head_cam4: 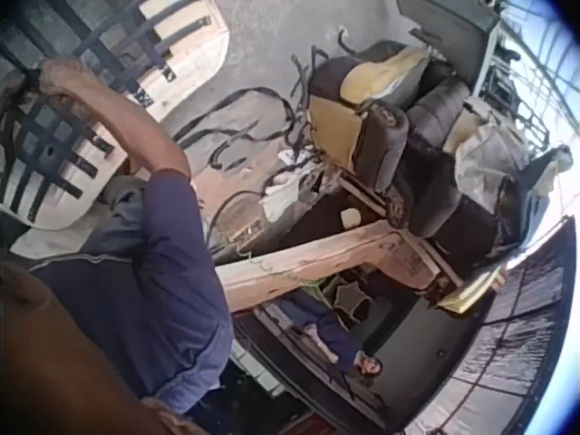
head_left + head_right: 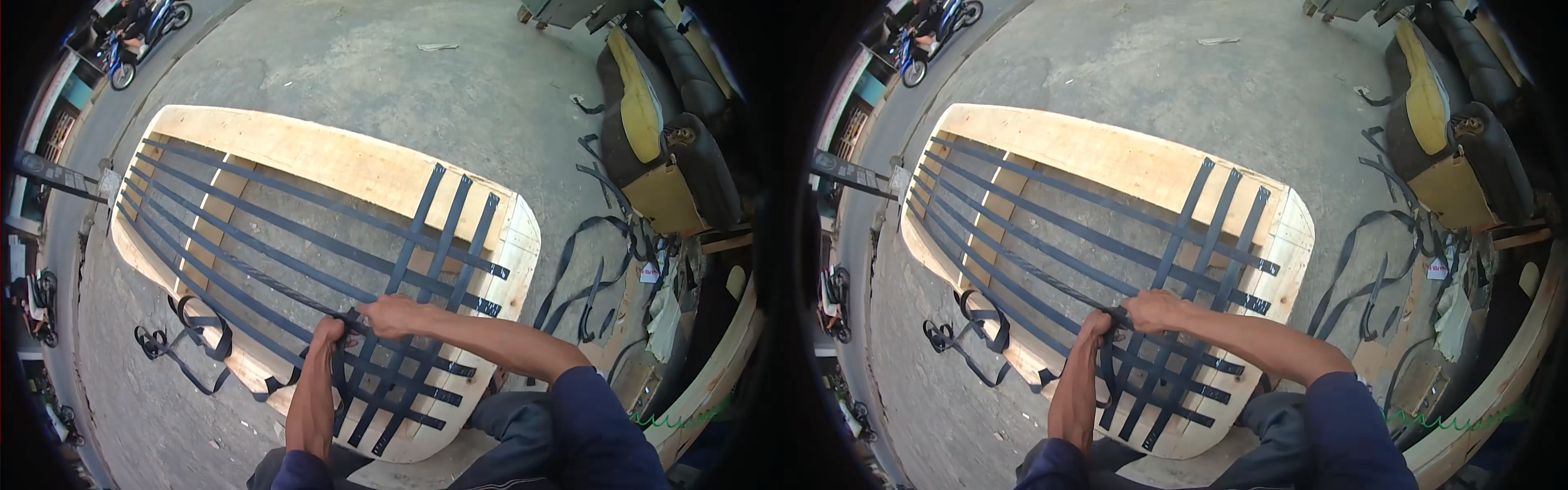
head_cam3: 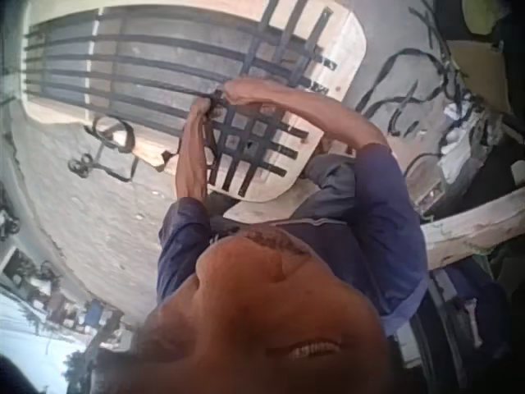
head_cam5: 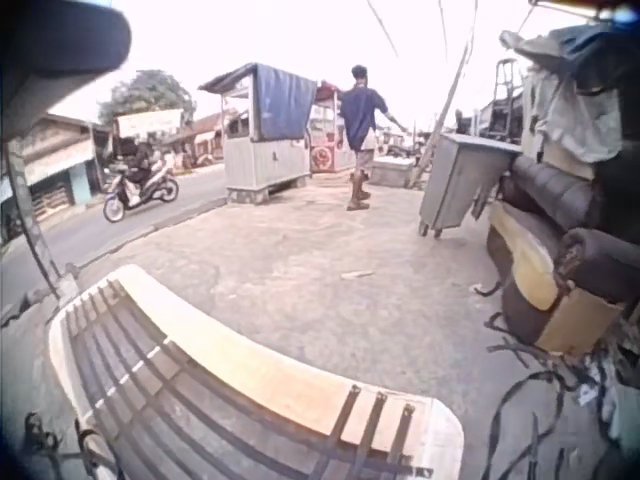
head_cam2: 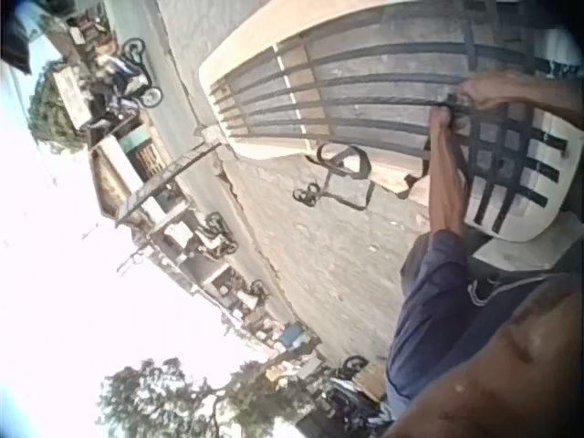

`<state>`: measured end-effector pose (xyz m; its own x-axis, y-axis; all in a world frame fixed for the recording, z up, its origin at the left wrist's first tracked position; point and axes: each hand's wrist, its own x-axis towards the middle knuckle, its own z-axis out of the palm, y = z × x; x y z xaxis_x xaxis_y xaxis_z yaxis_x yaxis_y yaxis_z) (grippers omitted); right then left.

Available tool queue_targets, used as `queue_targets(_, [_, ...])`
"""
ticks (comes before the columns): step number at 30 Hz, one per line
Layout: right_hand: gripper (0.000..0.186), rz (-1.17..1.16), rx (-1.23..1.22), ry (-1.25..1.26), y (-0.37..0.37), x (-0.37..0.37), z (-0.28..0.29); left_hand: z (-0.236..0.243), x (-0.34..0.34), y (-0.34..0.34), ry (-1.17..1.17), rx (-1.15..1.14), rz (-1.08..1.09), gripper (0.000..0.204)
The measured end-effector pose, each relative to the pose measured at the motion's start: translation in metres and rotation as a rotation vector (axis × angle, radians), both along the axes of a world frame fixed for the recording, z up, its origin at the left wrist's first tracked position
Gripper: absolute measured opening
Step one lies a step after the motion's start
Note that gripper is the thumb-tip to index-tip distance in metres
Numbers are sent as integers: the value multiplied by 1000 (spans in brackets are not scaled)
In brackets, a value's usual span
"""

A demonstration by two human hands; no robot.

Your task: The person weaves rubber straps across a wooden furniture frame, staples them to the frame using a pneumatic staple gun, and cuts straps with a knife.

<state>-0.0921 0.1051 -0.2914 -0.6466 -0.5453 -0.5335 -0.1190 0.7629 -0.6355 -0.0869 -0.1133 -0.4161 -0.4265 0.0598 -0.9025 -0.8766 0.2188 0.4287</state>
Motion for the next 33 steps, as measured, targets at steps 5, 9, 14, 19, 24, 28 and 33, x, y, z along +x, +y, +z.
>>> queue_targets(5, [38,-70,-47,-215,-43,-14,-66,-4,32,-38,73,501,268,33])
queue_targets(9, [38,26,-89,16,-50,-13,-65,-1,30,-48,151,532,207,36])
queue_targets(14, [31,-444,94,495,35,-126,44,46,25,-54,232,173,-136,30])
queue_targets(19, [24,-706,-57,482,138,-159,43,90,13,-12,422,-279,-496,37])
queue_targets(24, [26,-500,-396,208,100,-93,67,152,13,29,1123,-709,-432,49])
queue_targets(28, [29,-70,-530,19,65,-79,100,202,-5,56,1438,30,-108,45])
queue_targets(33, [31,-224,-200,93,58,-98,37,167,-45,67,793,-607,-613,24])
